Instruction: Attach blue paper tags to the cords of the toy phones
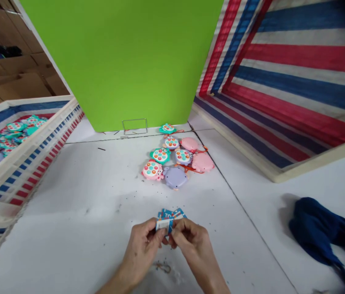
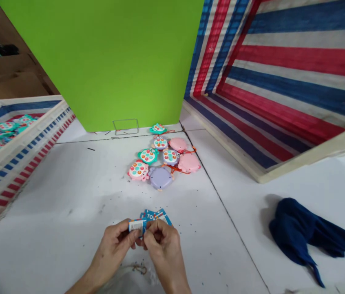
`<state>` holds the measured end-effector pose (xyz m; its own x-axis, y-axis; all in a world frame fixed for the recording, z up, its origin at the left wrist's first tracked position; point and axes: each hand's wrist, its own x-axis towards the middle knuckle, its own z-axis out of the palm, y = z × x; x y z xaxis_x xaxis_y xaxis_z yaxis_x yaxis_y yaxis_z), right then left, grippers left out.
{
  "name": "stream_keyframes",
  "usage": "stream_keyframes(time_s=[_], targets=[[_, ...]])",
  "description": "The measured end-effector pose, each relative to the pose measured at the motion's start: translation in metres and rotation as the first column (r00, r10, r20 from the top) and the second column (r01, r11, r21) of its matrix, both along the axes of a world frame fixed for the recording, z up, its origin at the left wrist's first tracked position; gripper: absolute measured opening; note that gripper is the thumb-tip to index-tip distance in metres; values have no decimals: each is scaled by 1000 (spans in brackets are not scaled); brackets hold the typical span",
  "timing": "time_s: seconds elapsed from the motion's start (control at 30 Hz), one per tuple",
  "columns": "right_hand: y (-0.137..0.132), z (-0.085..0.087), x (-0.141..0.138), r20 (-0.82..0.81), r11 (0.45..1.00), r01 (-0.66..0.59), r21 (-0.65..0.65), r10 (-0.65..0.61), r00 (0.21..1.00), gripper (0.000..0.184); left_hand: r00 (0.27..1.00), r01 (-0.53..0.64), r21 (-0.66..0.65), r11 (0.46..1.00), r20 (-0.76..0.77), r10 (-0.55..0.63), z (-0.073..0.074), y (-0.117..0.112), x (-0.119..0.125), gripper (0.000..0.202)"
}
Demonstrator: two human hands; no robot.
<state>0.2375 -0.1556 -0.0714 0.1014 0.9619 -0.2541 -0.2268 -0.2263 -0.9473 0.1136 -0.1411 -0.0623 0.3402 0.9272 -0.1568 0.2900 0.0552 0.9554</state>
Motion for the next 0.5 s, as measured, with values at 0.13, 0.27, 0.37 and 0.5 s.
stream_keyframes(time_s=[0.13,0.27,0.37,0.5], targets=[[-2,1,5,73,1000,-18,15,17,997,19,989,148,65,987,-5,-148,9,2,-9,26],[-5,1,8,79,997,-66,40,63,995,21,980,125,-131,984,172,-102,12,9,-16,32],[-9,-4,5,89,988,-137,69,131,987,25,988,71,-203,977,148,-41,9,10,-12,21],[-16,-17,9,135,969,-248,-2,246,960,24,987,135,-55,989,-80,-140,7,5,-7,19]])
